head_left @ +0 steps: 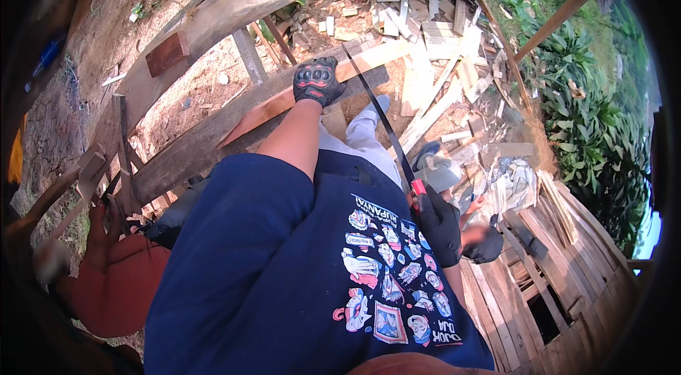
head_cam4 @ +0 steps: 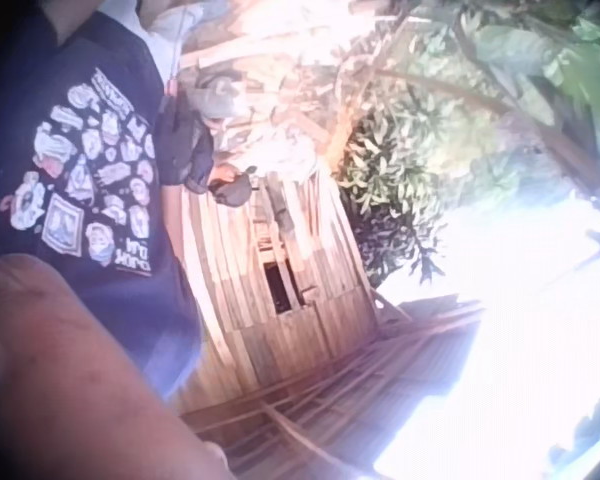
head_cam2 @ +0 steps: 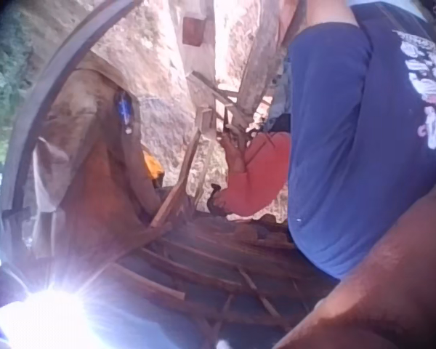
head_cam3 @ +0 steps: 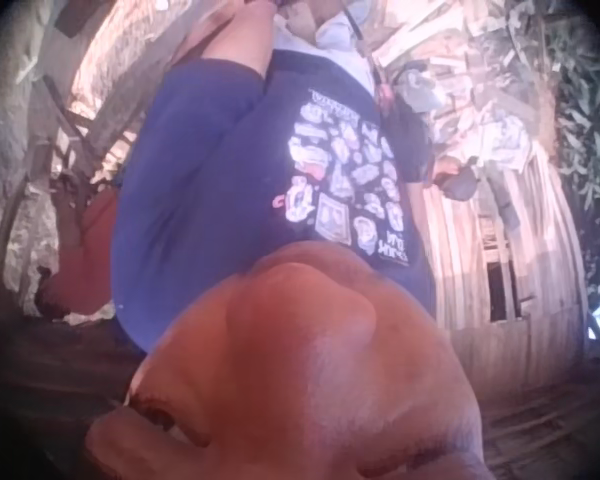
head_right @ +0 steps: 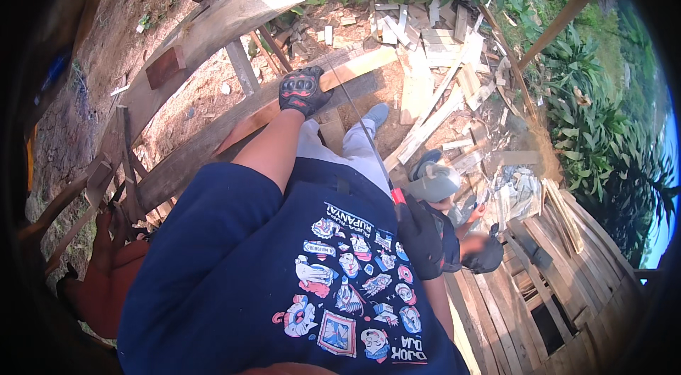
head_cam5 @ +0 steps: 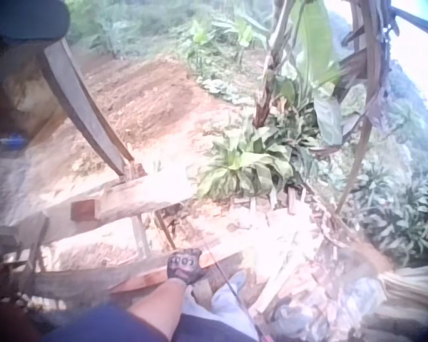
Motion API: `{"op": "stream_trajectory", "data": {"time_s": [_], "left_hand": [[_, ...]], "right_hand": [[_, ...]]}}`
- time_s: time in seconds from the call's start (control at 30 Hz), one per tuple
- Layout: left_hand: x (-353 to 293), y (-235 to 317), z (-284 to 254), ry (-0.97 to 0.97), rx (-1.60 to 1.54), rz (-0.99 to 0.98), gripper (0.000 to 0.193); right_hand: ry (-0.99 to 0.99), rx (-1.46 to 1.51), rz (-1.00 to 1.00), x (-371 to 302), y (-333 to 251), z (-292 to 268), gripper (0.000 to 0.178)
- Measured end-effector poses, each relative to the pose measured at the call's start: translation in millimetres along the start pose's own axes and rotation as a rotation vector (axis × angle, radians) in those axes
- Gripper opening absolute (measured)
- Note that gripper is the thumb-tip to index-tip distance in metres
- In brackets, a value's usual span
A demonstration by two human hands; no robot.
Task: The person uses a hand saw to cut a piece of wood placed on a wooden frame. They hold the wood with one hand and saw with the other, making repeated back-and-forth strokes until the wood is cut.
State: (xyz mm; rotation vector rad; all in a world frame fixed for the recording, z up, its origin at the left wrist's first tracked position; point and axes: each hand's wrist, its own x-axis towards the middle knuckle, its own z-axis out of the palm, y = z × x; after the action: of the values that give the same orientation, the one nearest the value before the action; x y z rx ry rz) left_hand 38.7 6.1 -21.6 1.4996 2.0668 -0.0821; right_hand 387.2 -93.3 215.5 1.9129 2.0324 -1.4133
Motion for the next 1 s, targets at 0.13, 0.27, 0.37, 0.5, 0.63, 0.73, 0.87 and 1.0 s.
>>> {"op": "stream_trajectory", "data": {"time_s": [0.13,0.27,0.37,0.5,0.63,0.73,0.87,1.0], "left_hand": [[0,3,-4,0.006,0.003,-0.005,0.054],[-1,-1,-4,0.007,-0.005,-0.017,0.054],[-3,2,-9,0.003,0.006,0.007,0.054],[0,2,-7,-0.022,-0.006,0.004,0.052],[2,-6,11,0.012,0.026,0.028,0.055],[4,-4,11,0.027,0.011,0.027,0.057],[3,-2,4,-0.019,0.011,0.009,0.057],[2,-3,4,-0.045,0.029,-0.019,0.056]], "right_hand": [[0.035,0.199,0.047,18,-27,8,0.041],[-0.01,0.189,-0.052,127,-37,52,0.046],[0.062,0.373,-0.118,199,-31,101,0.048],[0.097,0.342,-0.194,243,-38,123,0.048],[-0.014,0.392,-0.03,243,-35,128,0.05],[0.033,0.429,-0.088,244,-25,137,0.051],[-0.008,0.376,-0.164,236,-21,131,0.053],[-0.005,0.35,-0.147,223,5,140,0.055]]}}
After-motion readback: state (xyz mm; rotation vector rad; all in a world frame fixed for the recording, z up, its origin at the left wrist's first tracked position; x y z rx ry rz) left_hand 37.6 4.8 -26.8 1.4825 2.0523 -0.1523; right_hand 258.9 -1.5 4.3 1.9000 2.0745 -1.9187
